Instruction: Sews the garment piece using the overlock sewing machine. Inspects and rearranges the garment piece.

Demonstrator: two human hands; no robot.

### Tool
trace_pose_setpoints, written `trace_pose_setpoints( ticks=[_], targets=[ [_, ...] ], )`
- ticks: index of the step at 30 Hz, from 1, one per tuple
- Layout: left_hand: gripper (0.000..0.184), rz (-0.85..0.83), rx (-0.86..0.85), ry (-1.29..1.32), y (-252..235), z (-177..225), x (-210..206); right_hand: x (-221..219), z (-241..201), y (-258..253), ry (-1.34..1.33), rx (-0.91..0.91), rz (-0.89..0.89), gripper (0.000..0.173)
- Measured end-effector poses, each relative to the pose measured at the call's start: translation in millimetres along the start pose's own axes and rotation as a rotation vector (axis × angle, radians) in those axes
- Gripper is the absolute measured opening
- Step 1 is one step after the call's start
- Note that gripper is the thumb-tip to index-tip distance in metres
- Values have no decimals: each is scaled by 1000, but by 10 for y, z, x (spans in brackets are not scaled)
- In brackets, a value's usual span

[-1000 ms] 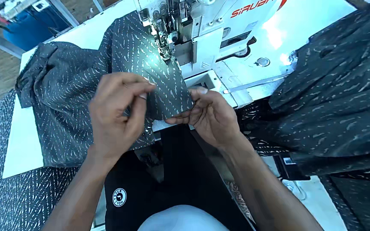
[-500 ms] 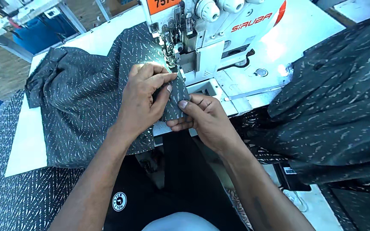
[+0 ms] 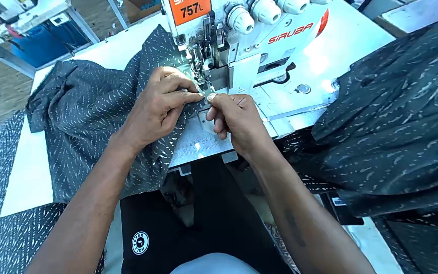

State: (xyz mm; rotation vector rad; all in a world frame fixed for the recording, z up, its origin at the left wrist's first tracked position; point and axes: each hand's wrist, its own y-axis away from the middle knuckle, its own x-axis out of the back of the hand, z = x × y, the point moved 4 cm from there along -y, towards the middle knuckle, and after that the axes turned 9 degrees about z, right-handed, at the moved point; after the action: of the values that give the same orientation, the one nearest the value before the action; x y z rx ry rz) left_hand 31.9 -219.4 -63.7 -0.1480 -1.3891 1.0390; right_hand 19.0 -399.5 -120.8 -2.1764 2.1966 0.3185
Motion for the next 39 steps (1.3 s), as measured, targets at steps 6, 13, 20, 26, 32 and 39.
trace_pose_setpoints(
  ticks=[6, 13, 20, 26, 32, 39],
  targets=[
    [33, 29, -58, -14, 61, -4, -3, 62, -80, -156, 189, 23, -20, 48],
    [37, -18, 61, -53, 36, -347, 86, 142, -169, -202, 432, 111, 41, 52],
    [26, 49, 331, -323, 220, 514, -67, -49, -182, 288, 824, 884, 155, 40],
    [21, 301, 521, 5, 128, 722, -197, 51, -225, 99, 837, 882, 246, 27],
    [25, 360, 423, -168, -55, 609, -314, 36, -197, -53, 704, 787, 397, 32],
    [20, 315, 750, 137, 823, 805, 424, 78, 142, 678, 238, 397, -96, 31]
  ],
)
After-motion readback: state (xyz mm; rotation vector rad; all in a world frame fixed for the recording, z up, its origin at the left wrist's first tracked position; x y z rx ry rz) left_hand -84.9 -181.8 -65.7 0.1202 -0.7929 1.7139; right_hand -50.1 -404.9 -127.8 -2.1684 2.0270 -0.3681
